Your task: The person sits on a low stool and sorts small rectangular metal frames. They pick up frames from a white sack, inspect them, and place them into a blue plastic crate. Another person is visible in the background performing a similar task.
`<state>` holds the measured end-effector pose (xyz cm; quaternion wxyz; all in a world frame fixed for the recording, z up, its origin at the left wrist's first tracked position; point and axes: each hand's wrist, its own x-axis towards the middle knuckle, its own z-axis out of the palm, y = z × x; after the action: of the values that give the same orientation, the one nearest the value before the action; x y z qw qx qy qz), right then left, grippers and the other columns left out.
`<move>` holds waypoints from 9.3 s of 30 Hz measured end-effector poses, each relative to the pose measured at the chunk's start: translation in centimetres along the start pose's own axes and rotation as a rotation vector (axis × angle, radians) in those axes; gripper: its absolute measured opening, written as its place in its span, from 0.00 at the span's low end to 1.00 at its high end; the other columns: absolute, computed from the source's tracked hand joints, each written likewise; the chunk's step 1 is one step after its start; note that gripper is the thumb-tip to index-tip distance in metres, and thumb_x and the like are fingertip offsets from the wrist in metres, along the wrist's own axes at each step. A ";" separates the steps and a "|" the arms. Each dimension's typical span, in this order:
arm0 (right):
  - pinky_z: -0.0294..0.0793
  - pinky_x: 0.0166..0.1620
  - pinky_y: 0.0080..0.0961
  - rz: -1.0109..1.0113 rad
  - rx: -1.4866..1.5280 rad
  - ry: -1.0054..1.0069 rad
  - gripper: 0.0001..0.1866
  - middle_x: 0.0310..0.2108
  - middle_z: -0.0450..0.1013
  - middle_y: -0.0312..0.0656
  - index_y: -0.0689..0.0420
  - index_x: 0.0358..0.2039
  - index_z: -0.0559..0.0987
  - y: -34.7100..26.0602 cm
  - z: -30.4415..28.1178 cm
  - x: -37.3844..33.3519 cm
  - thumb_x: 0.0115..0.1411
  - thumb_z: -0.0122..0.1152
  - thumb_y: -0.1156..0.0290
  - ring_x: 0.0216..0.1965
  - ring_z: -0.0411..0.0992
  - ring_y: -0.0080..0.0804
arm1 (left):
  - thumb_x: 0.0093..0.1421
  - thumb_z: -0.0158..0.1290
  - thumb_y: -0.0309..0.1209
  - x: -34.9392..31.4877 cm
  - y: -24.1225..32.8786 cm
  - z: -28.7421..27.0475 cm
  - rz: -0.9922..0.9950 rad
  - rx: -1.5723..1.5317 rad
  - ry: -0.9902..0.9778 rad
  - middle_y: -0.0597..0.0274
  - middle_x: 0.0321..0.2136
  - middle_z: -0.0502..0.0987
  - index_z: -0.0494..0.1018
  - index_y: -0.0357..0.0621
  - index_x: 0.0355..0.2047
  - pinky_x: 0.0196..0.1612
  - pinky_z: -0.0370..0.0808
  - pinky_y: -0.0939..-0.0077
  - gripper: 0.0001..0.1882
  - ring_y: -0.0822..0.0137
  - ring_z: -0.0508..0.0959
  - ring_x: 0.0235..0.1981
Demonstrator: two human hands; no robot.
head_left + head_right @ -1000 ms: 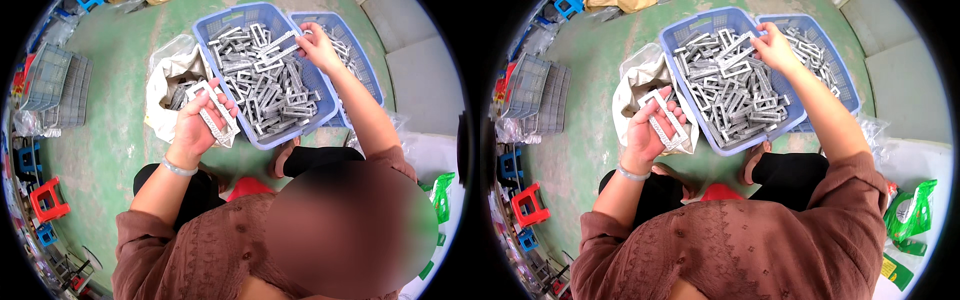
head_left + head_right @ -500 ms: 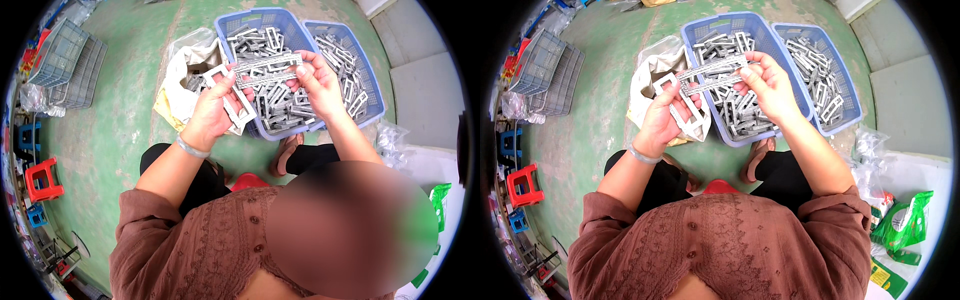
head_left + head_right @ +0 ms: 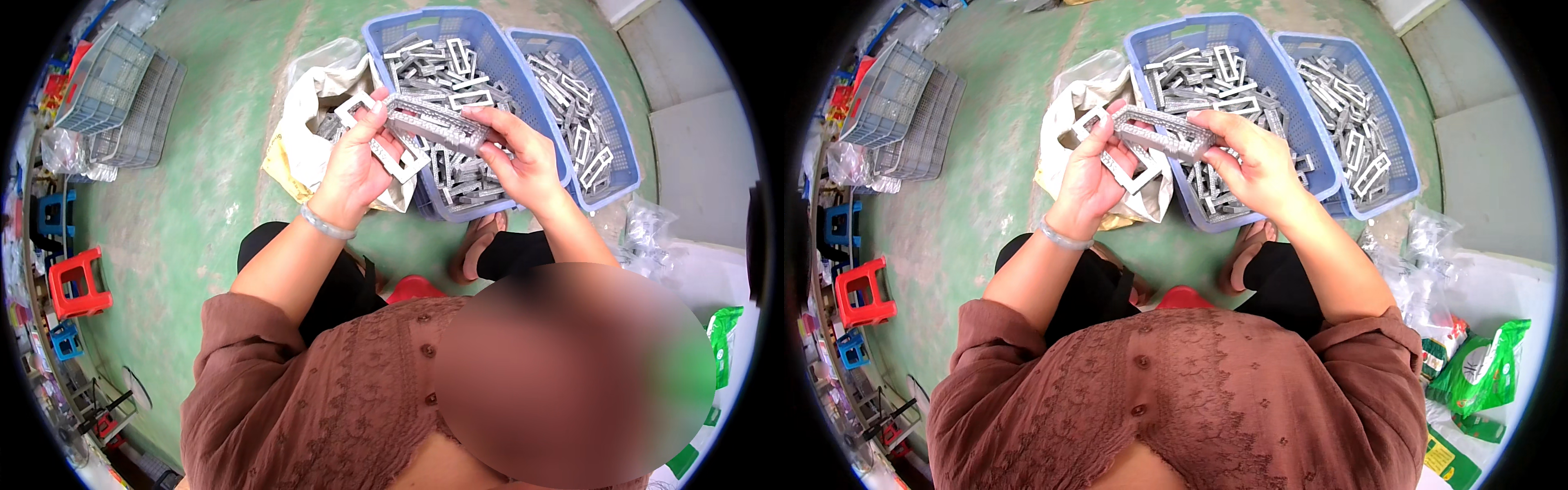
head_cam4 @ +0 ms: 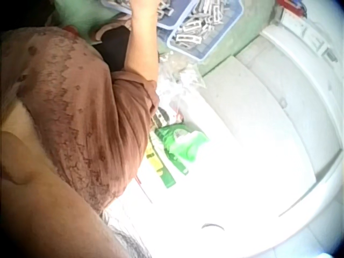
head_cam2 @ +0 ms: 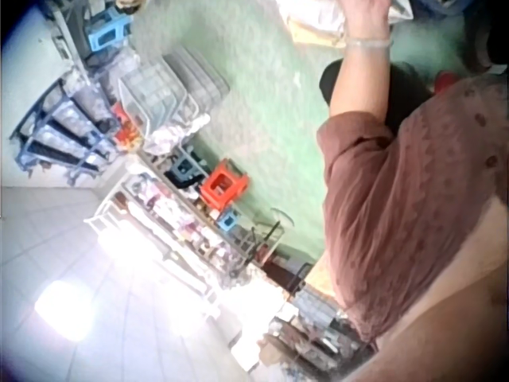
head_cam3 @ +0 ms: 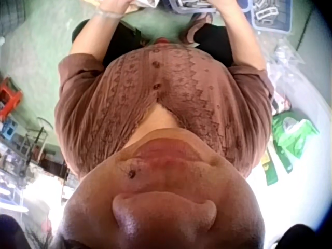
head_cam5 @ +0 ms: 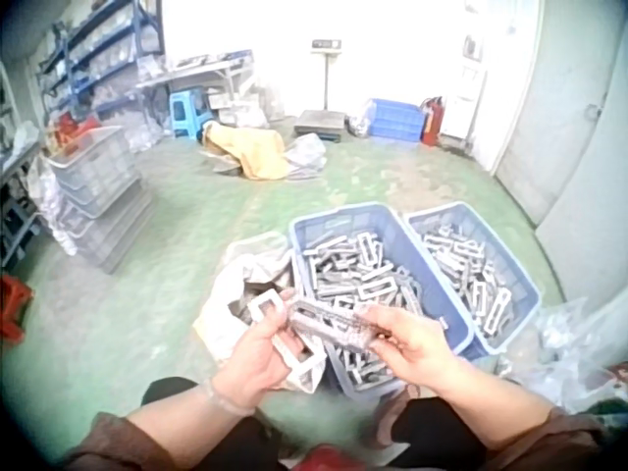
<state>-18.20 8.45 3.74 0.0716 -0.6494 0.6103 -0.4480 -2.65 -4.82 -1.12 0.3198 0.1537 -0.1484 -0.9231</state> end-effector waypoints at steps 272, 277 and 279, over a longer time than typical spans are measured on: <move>0.61 0.13 0.15 1.059 0.722 -0.160 0.19 0.15 0.68 0.38 0.62 0.34 0.72 3.3 -2.4 1.6 0.60 0.43 0.56 0.12 0.63 0.19 | 0.60 0.29 0.56 1.8 1.4 0.6 -0.233 0.758 -0.119 0.51 0.29 0.74 0.63 0.31 0.47 0.27 0.73 0.77 0.36 0.64 0.76 0.24; 0.60 0.13 0.15 1.075 0.736 -0.164 0.20 0.15 0.68 0.40 0.62 0.34 0.72 3.6 -1.9 1.6 0.61 0.42 0.56 0.11 0.62 0.19 | 0.60 0.29 0.56 2.2 1.7 -0.2 -0.265 0.726 -0.146 0.48 0.26 0.75 0.67 0.32 0.36 0.27 0.72 0.76 0.34 0.66 0.74 0.23; 0.60 0.13 0.15 1.081 0.731 -0.165 0.21 0.15 0.68 0.40 0.63 0.35 0.72 3.7 -1.7 1.6 0.61 0.42 0.56 0.11 0.61 0.19 | 0.61 0.30 0.55 2.3 1.7 -0.1 -0.266 0.704 -0.131 0.47 0.25 0.75 0.68 0.33 0.33 0.26 0.72 0.77 0.33 0.67 0.74 0.21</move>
<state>-22.30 6.92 3.19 0.5492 -0.2174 0.6516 -0.4760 -3.39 -7.55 -1.03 0.1147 0.2130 -0.4553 -0.8568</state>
